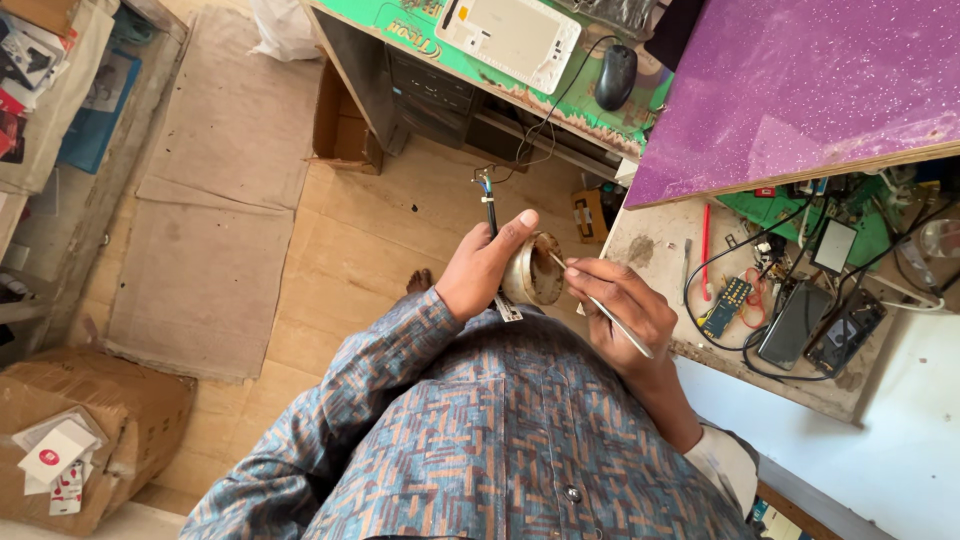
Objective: The person pries open the back cover of a white tablet on a towel using a plastic pry tool, then removes the cover and handles the internal battery and board. They detach a small component with wires, carry it to a workbench, and work on the small circuit board with a handheld tool.
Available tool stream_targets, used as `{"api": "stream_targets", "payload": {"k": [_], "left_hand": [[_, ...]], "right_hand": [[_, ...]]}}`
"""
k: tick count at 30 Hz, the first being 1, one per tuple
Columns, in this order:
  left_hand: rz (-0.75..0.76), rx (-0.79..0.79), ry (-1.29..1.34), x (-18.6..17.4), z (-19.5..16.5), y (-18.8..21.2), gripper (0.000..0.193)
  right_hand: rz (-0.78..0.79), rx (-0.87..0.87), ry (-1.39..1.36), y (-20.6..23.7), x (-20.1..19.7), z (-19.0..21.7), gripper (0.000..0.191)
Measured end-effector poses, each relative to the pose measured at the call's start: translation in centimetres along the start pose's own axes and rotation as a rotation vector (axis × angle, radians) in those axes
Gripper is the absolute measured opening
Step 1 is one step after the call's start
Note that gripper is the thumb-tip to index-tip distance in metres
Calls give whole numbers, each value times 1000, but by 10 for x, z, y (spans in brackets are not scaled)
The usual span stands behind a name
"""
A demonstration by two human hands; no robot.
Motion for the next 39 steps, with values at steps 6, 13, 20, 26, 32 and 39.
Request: {"api": "stream_targets", "payload": {"k": [6,13,20,26,32,39], "left_hand": [[1,7,-22,1,-1,3,59],[11,30,-30,2,-4,6,61],[8,42,-39,3,-3,7,60],[63,58,8,8,-5,9,59],[23,65,-115,3,-8,12,61],[-26,48,-134,0,-2,13,59]], "right_hand": [[2,-13,50,1,0,4,22],[16,13,-1,5,1,2,25],[2,-17,-12,8,-1,2,25],[-6,-26,1,13,-1,1,26],[20,-13,-26,15,1,-2,25],[33,-31,-35,16,1,2,26]]}}
Point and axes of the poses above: each hand's wrist, its own y-axis away from the middle knuckle, its own x-axis out of the palm, z = x × y, the point moved 10 cm from there along -y, towards the middle knuckle, and after that the axes turned 9 degrees about -y, right-handed, at the moved point
